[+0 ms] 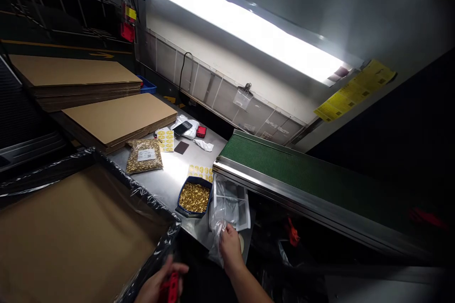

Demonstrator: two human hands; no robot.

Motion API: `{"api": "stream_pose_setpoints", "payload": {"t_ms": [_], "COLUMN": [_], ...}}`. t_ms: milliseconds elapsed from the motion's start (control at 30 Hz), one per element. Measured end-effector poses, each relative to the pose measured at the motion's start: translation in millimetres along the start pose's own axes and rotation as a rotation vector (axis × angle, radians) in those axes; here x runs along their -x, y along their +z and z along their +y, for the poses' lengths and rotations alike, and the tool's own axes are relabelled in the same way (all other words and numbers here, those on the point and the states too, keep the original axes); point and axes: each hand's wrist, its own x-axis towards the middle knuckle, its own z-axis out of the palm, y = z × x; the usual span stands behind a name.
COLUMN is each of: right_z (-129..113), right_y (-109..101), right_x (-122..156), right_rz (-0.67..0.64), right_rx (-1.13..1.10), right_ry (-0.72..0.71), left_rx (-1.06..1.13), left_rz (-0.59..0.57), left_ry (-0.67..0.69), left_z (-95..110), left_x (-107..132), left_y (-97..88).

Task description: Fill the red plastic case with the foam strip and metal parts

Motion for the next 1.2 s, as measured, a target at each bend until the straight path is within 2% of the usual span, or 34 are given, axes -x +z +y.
{"api": "stream_pose_setpoints", "payload": {"t_ms": [33, 67, 167, 233, 300, 433, 600, 667, 733, 767, 833, 900, 967, 1000, 1067, 1133, 1200], "right_z": [0.7, 1.0, -1.1, -6.4, -15.2, -40.8, -76.5, -89.6, -99.9, -102.9, -103.2, -95.5, -82.3, -75.3, -63.7, -58.6, -60.2], "right_y": [6.8, 12.7, 20.0, 13.2, -3.2, -52.1, -111.5, -128.5, -137.0, -136.8, -126.9, -106.8, -83.5, -73.2, -58.7, -53.6, -55.7], "right_x": [7.9, 15.4, 32.5, 37.0, 35.1, 20.7, 6.0, 5.9, 11.1, 16.0, 29.8, 46.8, 62.5, 68.6, 76.2, 78.5, 77.4], "right_rz": [-0.032, -0.070, -0.196, -0.224, -0.167, 0.063, 0.229, 0.271, 0.304, 0.298, 0.192, -0.016, -0.238, -0.320, -0.396, -0.387, -0.358], "right_rx": [-0.014, -0.033, -0.099, -0.147, -0.196, -0.288, -0.283, -0.226, -0.145, -0.091, 0.072, 0.279, 0.420, 0.430, 0.376, 0.243, 0.034], "right_ry": [0.000, 0.007, 0.057, 0.101, 0.135, 0.097, -0.027, -0.117, -0.219, -0.274, -0.378, -0.406, -0.320, -0.262, -0.188, -0.105, 0.042], "left_rx": [-0.085, -0.131, -0.206, -0.219, -0.212, -0.174, -0.198, -0.226, -0.268, -0.295, -0.360, -0.432, -0.503, -0.535, -0.592, -0.627, -0.634], "left_rz": [-0.113, -0.159, -0.233, -0.276, -0.313, -0.306, -0.283, -0.272, -0.264, -0.260, -0.248, -0.228, -0.205, -0.196, -0.183, -0.170, -0.158], "left_ry": [0.083, 0.139, 0.221, 0.211, 0.175, 0.135, 0.171, 0.210, 0.244, 0.260, 0.294, 0.332, 0.375, 0.395, 0.426, 0.439, 0.433], "left_z": [6.4, 12.6, 25.8, 28.8, 28.4, 24.9, 24.7, 25.1, 24.3, 23.4, 21.0, 18.8, 17.3, 16.9, 16.9, 17.5, 18.0], "left_x": [-6.1, -12.2, -26.2, -28.6, -25.7, -15.5, -7.0, -3.2, 0.5, 1.9, 3.4, 3.2, 2.2, 1.9, 2.5, 4.3, 5.6], "left_y": [10.8, 20.8, 44.0, 52.6, 56.2, 56.9, 60.5, 61.9, 62.7, 63.0, 63.9, 65.7, 68.4, 69.8, 71.8, 72.1, 70.0]}}
